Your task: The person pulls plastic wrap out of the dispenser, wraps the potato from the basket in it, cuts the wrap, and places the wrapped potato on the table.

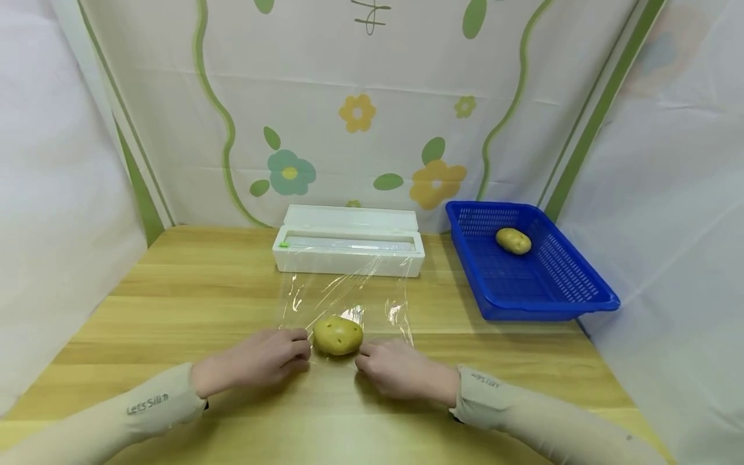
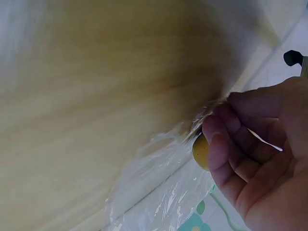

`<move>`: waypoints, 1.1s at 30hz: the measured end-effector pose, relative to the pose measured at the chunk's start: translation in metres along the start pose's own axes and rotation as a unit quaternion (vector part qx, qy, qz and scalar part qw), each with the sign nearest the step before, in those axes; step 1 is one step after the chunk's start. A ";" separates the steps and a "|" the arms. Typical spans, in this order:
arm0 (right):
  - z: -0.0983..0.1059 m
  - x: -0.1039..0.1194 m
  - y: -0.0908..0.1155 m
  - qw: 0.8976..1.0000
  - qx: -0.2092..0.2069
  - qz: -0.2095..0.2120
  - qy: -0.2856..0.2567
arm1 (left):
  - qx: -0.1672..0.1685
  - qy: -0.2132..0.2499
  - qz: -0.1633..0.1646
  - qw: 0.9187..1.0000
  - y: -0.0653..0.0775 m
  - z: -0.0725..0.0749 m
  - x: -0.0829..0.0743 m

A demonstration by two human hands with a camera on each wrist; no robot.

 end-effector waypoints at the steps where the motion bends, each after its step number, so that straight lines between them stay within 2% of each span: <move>1: 0.000 0.000 0.000 1.000 -0.007 -0.002 0.004 | -0.003 -0.002 0.005 1.000 0.000 0.002 0.000; 10: 0.010 -0.008 -0.003 0.996 -0.080 -0.026 -0.027 | -0.051 0.000 0.022 0.998 -0.001 0.008 0.011; 16: 0.008 -0.017 -0.009 0.994 -0.075 -0.054 -0.059 | -0.079 0.022 0.047 0.996 -0.005 0.011 0.016; 20: 0.005 -0.025 -0.009 0.989 -0.052 -0.068 -0.123 | -0.083 0.028 0.066 0.994 -0.007 0.010 0.019; 24: 0.003 -0.032 -0.009 0.980 -0.040 -0.058 -0.186 | -0.088 0.027 0.075 0.993 -0.008 0.009 0.020; 29: 0.003 -0.040 -0.011 0.972 -0.049 -0.044 -0.225 | -0.105 0.050 0.095 0.989 -0.013 0.012 0.016; 33: 0.004 -0.045 -0.012 0.967 -0.062 -0.040 -0.245 | -0.094 0.057 0.099 0.989 -0.022 0.012 0.009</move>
Point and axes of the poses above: each hand's wrist, its own y-axis away from the middle knuckle, its own z-axis out of the back of the hand, x = y × z, the point moved 1 cm from there along -y, towards the middle knuckle, and after that the axes turned 3 degrees about -x, right-handed, at the moved point
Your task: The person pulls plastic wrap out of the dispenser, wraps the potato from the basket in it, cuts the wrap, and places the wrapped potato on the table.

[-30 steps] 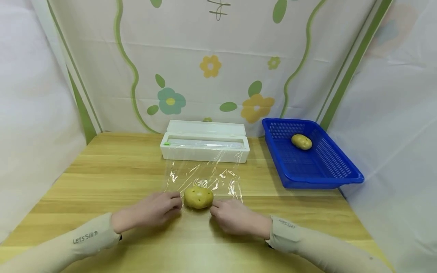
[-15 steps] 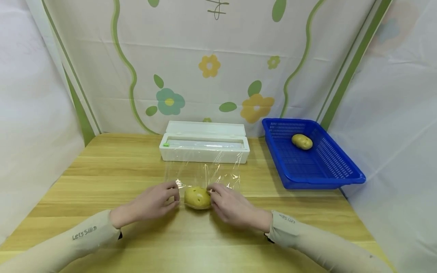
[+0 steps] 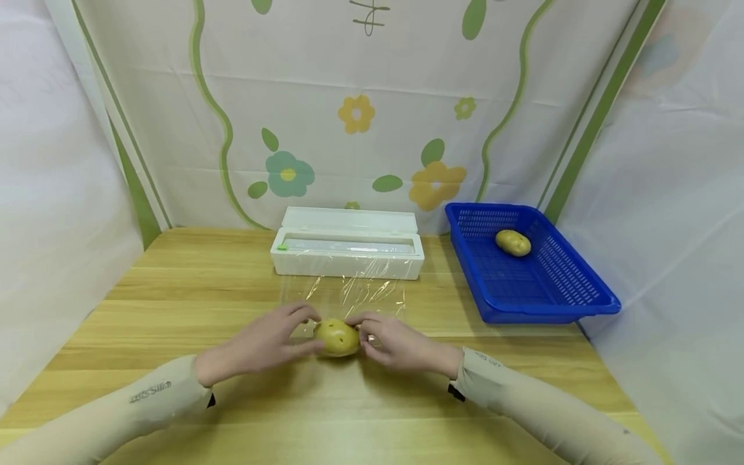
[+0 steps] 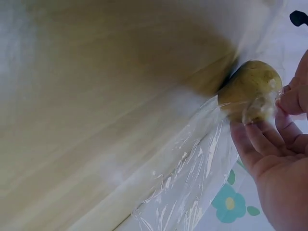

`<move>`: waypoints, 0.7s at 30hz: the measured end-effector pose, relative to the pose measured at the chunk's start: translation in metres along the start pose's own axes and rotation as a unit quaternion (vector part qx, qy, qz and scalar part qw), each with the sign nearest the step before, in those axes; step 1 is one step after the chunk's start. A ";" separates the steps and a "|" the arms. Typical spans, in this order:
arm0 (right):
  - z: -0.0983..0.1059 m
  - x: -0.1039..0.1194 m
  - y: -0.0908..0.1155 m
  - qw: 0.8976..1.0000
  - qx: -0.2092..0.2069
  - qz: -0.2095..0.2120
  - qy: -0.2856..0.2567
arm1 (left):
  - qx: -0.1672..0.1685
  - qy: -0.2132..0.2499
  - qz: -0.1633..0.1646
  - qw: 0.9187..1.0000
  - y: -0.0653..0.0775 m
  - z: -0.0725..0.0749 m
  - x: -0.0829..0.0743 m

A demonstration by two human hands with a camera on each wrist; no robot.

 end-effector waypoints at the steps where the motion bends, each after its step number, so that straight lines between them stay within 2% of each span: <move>1: 0.001 -0.001 0.000 1.000 -0.002 0.000 -0.003 | 0.008 -0.004 -0.007 1.000 -0.003 -0.002 -0.002; 4: 0.002 -0.003 0.000 1.000 -0.007 -0.002 -0.008 | 0.031 -0.027 -0.036 0.999 -0.012 -0.009 -0.006; 6: 0.002 -0.005 -0.001 1.000 -0.006 -0.011 -0.013 | 0.038 -0.025 -0.046 0.998 -0.016 -0.014 -0.005; 10: 0.003 -0.006 -0.001 0.999 -0.005 -0.031 -0.018 | 0.044 0.011 -0.035 0.998 -0.023 -0.018 0.002; 12: 0.005 -0.002 -0.002 0.999 -0.033 -0.029 0.005 | 0.046 0.043 -0.025 0.998 -0.026 -0.017 0.005; 14: 0.009 0.005 -0.003 0.995 -0.084 -0.006 0.045 | 0.050 0.080 -0.019 0.995 -0.029 -0.016 0.009; 16: 0.013 0.014 -0.005 0.984 -0.136 0.046 0.102 | 0.054 0.120 -0.018 0.991 -0.032 -0.015 0.014; 18: 0.014 0.025 -0.008 0.967 -0.163 0.110 0.163 | 0.060 0.153 -0.019 0.986 -0.034 -0.015 0.020; 21: 0.010 0.034 -0.013 0.938 -0.139 0.199 0.249 | 0.074 0.186 -0.009 0.980 -0.036 -0.016 0.028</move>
Point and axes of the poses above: each hand's wrist, its own y-axis away from the middle knuckle, its own z-axis out of the back of the hand, x = y × z, the point moved 1 cm from there along -y, towards the middle knuckle, and after that the axes turned 3 degrees about -x, right-handed, at the moved point
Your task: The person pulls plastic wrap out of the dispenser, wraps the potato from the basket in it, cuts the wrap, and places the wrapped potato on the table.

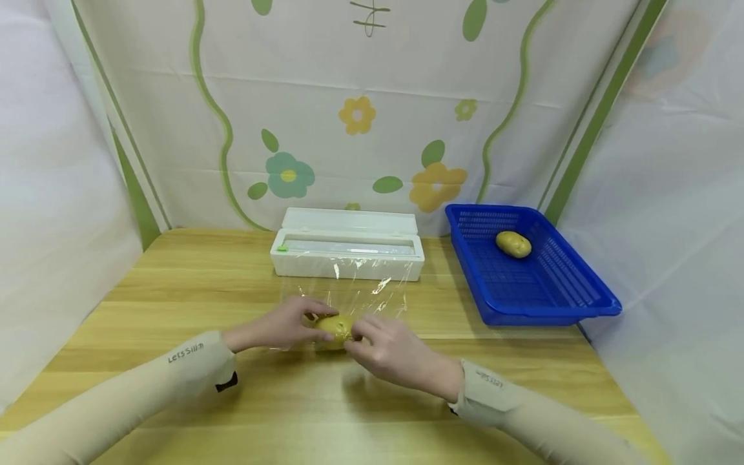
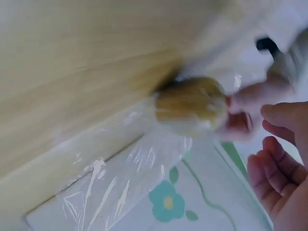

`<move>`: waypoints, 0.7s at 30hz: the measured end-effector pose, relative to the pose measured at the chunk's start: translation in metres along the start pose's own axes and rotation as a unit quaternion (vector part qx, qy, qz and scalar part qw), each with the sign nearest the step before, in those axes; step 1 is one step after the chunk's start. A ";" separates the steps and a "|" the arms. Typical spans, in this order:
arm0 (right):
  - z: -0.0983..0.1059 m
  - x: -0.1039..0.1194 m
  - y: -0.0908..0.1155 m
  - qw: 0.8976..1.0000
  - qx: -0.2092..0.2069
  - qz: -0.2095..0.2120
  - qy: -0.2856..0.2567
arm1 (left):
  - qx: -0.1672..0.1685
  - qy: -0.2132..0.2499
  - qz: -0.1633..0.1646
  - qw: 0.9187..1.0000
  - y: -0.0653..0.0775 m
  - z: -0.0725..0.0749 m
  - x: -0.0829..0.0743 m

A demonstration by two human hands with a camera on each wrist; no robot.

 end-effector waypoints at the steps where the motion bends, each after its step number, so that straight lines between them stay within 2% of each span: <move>1: -0.002 0.001 -0.001 0.999 0.017 0.026 0.027 | 0.006 0.006 0.007 1.000 0.000 0.001 0.002; 3: -0.007 0.000 0.000 0.995 0.053 0.053 0.068 | 0.017 0.015 0.018 1.000 -0.001 0.003 0.006; 6: -0.015 -0.008 0.006 0.990 0.088 0.054 0.094 | 0.036 0.035 0.036 0.998 -0.004 0.003 0.009; 10: -0.025 -0.018 0.014 0.994 0.079 0.022 0.070 | 0.053 0.043 0.058 0.996 -0.005 0.005 0.010; 13: -0.030 -0.023 0.019 0.997 0.069 -0.019 0.025 | 0.048 0.040 0.066 0.996 -0.006 0.006 0.012; 15: -0.033 -0.025 0.021 0.996 0.067 -0.052 -0.010 | 0.033 0.041 0.071 0.996 -0.007 0.006 0.012; 17: -0.036 -0.027 0.022 0.994 0.064 -0.084 -0.043 | 0.003 0.027 0.073 0.997 -0.007 0.007 0.011; 19: -0.039 -0.030 0.022 0.990 0.059 -0.113 -0.067 | -0.040 -0.001 0.071 0.997 -0.006 0.007 0.007; 21: -0.041 -0.034 0.022 0.986 0.053 -0.139 -0.078 | -0.091 -0.048 0.049 0.993 -0.004 0.010 0.000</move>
Point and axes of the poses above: each hand's wrist, its own y-axis away from the middle knuckle, its own z-axis out of the back of the hand, x = y × z, the point moved 1 cm from there along -y, towards the middle knuckle, and after that the axes turned 3 degrees about -x, right-handed, at the moved point
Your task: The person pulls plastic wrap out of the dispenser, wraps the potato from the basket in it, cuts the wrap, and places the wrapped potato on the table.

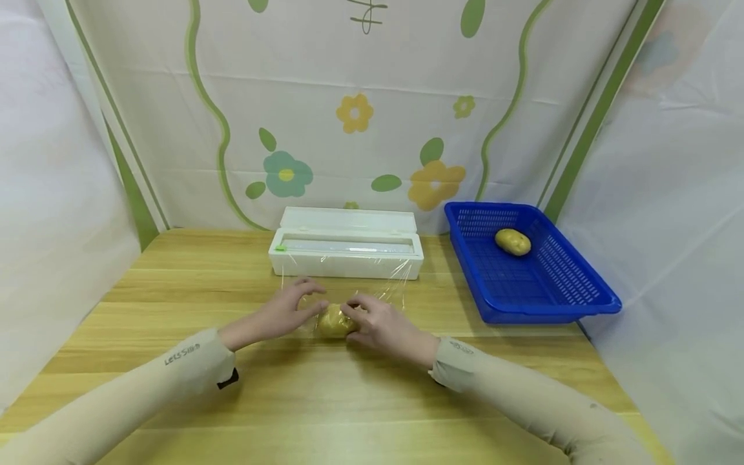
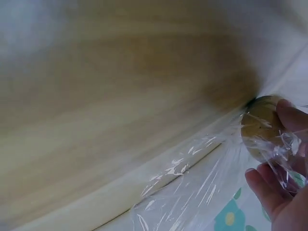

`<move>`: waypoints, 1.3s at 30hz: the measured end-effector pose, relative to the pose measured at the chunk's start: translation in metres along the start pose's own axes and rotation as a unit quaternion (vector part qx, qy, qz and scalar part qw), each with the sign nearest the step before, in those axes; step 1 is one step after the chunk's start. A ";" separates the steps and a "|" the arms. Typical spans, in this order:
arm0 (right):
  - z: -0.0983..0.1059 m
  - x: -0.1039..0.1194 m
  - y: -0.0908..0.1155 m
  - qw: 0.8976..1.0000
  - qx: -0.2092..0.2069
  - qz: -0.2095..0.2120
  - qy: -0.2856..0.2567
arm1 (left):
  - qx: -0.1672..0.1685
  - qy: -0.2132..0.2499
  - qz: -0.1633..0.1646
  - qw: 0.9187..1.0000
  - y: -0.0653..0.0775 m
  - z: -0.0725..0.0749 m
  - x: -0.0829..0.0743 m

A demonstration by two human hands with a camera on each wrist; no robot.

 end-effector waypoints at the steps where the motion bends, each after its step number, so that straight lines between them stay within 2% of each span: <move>1: -0.001 -0.002 -0.001 1.000 -0.002 -0.011 -0.008 | -0.028 -0.025 -0.020 0.999 0.001 0.003 -0.004; 3: -0.002 -0.006 -0.003 0.999 -0.004 -0.031 -0.022 | -0.076 -0.076 -0.078 0.991 0.004 0.007 -0.011; 6: -0.005 -0.014 -0.005 0.997 0.004 -0.059 -0.043 | -0.110 -0.149 -0.171 0.968 0.007 0.010 -0.021; 8: -0.007 -0.019 -0.005 0.995 0.018 -0.082 -0.055 | -0.104 -0.195 -0.211 0.952 0.009 0.009 -0.024; 10: -0.008 -0.024 -0.005 0.992 0.038 -0.108 -0.060 | -0.084 -0.232 -0.222 0.943 0.009 0.005 -0.025; 11: -0.009 -0.025 -0.005 0.990 0.049 -0.121 -0.061 | -0.072 -0.245 -0.219 0.942 0.009 0.004 -0.024; 13: -0.010 -0.028 -0.005 0.985 0.070 -0.147 -0.064 | -0.047 -0.259 -0.206 0.942 0.008 0.000 -0.022; 16: -0.011 -0.029 -0.006 0.976 0.091 -0.181 -0.077 | -0.023 -0.263 -0.178 0.948 0.005 -0.004 -0.020; 22: -0.011 -0.031 -0.010 0.961 0.112 -0.216 -0.133 | 0.009 -0.259 -0.134 0.956 -0.004 -0.006 -0.014; 27: -0.010 -0.037 -0.007 0.936 0.133 -0.266 -0.187 | 0.036 -0.224 -0.111 0.968 -0.008 -0.010 -0.009; 31: -0.009 -0.045 -0.006 0.910 0.156 -0.308 -0.230 | 0.033 -0.206 -0.102 0.973 -0.011 -0.015 -0.006; 35: -0.006 -0.049 -0.007 0.891 0.182 -0.319 -0.265 | 0.025 -0.194 -0.094 0.976 -0.015 -0.020 -0.001; 37: -0.001 -0.048 -0.010 0.889 0.188 -0.320 -0.268 | 0.025 -0.190 -0.089 0.977 -0.016 -0.020 0.002; 39: 0.005 -0.044 -0.013 0.900 0.184 -0.316 -0.237 | 0.031 -0.185 -0.084 0.979 -0.018 -0.020 0.004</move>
Point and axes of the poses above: each hand's wrist, its own y-axis away from the middle knuckle, its own z-axis out of the back of the hand, x = y × z, the point moved 1 cm from there along -y, towards the middle knuckle, and after that the axes turned 3 degrees about -x, right-handed, at the moved point
